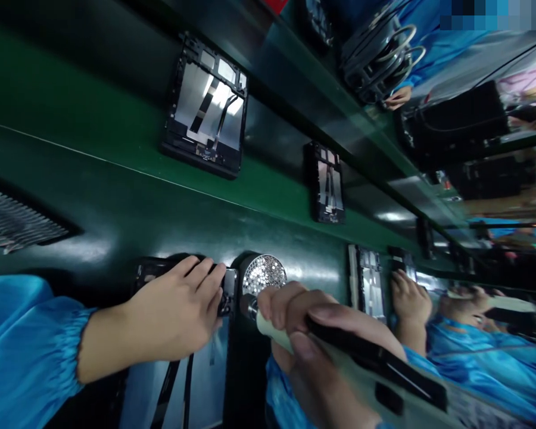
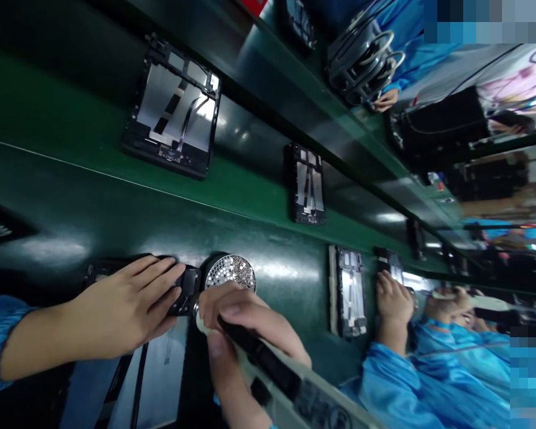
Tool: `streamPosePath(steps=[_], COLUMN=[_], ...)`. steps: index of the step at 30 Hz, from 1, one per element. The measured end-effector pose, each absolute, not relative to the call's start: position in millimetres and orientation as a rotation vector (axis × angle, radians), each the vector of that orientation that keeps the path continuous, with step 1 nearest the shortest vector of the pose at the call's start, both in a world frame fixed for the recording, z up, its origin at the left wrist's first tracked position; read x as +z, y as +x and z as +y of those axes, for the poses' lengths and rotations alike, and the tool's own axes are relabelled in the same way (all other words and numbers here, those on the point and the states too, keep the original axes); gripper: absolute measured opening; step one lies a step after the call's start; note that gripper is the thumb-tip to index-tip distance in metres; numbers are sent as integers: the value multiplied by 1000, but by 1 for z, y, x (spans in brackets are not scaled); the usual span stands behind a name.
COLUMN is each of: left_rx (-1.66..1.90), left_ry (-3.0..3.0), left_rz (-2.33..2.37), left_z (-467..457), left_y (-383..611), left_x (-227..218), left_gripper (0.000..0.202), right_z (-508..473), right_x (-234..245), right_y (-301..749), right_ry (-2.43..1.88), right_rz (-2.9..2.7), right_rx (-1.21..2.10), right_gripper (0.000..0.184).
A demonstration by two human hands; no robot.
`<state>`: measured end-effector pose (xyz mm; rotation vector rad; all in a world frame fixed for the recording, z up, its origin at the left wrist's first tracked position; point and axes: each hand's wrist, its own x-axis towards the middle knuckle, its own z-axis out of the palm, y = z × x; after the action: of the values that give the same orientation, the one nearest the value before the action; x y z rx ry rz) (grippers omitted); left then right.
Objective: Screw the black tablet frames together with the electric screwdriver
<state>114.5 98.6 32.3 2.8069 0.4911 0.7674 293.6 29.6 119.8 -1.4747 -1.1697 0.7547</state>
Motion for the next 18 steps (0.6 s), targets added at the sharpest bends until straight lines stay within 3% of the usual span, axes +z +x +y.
streamPosePath(steps=[18], left_rx=[707], left_ry=[2847], left_rz=[465], left_z=[97], left_y=[116], left_x=[36], left_gripper=[28], right_z=[29], right_x=[104], right_y=[299], right_ry=[-1476], right_rz=[-1148], right_rx=[842], right_gripper=[24])
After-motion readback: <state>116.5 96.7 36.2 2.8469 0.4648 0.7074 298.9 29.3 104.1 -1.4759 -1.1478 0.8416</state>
